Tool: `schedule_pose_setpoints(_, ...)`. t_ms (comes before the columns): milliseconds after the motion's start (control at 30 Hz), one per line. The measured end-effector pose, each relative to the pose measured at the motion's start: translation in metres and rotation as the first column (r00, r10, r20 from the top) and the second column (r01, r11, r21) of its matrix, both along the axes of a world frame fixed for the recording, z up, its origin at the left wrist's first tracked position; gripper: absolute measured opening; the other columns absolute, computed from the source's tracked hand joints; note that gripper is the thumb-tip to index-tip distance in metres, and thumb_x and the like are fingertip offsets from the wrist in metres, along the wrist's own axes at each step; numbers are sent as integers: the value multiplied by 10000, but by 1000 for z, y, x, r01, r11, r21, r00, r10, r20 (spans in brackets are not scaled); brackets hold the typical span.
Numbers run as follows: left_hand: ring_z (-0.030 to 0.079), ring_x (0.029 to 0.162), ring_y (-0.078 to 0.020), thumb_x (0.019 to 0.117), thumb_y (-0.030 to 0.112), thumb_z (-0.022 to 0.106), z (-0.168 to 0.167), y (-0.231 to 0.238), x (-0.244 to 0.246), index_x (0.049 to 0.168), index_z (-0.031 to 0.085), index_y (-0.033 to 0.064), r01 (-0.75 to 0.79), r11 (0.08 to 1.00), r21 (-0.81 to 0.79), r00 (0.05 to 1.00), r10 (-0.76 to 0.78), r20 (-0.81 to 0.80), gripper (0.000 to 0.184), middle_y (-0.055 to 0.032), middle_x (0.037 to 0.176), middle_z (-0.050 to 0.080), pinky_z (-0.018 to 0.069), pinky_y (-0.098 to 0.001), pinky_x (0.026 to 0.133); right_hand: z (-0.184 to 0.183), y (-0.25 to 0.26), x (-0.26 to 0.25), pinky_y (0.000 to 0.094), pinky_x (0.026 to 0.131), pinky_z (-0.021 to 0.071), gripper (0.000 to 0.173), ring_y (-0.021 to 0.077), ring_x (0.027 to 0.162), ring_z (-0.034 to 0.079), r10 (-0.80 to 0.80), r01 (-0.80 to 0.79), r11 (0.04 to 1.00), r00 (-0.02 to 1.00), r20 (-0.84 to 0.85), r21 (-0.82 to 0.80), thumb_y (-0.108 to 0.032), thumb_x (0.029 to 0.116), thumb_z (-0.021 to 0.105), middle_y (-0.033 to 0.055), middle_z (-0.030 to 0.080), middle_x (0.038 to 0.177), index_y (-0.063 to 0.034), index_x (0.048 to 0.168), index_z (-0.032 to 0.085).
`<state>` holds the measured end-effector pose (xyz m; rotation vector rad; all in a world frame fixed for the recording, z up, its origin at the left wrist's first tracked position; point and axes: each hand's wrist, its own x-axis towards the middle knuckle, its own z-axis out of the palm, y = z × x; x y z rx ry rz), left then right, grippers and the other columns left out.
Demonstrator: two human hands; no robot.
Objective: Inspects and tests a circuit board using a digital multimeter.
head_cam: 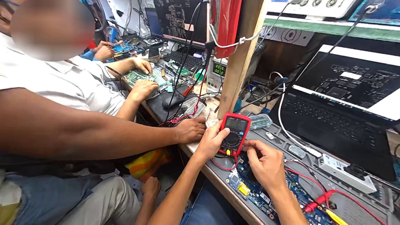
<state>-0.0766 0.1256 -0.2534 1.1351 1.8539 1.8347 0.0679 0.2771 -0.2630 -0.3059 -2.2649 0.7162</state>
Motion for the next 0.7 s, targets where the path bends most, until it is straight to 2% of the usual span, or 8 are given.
schedule_pose_setpoints(200, 733, 938, -183, 1110, 322, 380, -2, -2, -1, 1396, 588, 139, 40, 999, 26, 999, -40, 28, 398, -74, 1109, 737, 628, -395, 805, -1, 0, 0, 265, 575, 541, 260, -10, 679, 643, -20, 20, 1000, 1000, -1, -15, -234, 957, 500, -125, 709, 812, -215, 996, 756)
schedule_pose_setpoints(367, 729, 972, -194, 1101, 288, 412, -4, 0, -4, 1396, 585, 117, 72, 994, 77, 996, -75, 45, 383, -85, 1136, 730, 625, -396, 832, -1, 0, 0, 259, 570, 543, 257, -14, 676, 646, -28, 27, 1000, 999, -20, -15, -233, 954, 504, -134, 716, 813, -223, 988, 758)
schedule_pose_setpoints(700, 728, 985, -184, 1086, 247, 426, -4, 1, -4, 1427, 565, 121, 54, 997, 60, 997, -57, 43, 390, -74, 1156, 730, 625, -399, 843, -2, 1, 0, 281, 579, 555, 260, -2, 679, 651, -32, 32, 999, 999, -13, -6, -236, 947, 506, -128, 717, 810, -219, 987, 763)
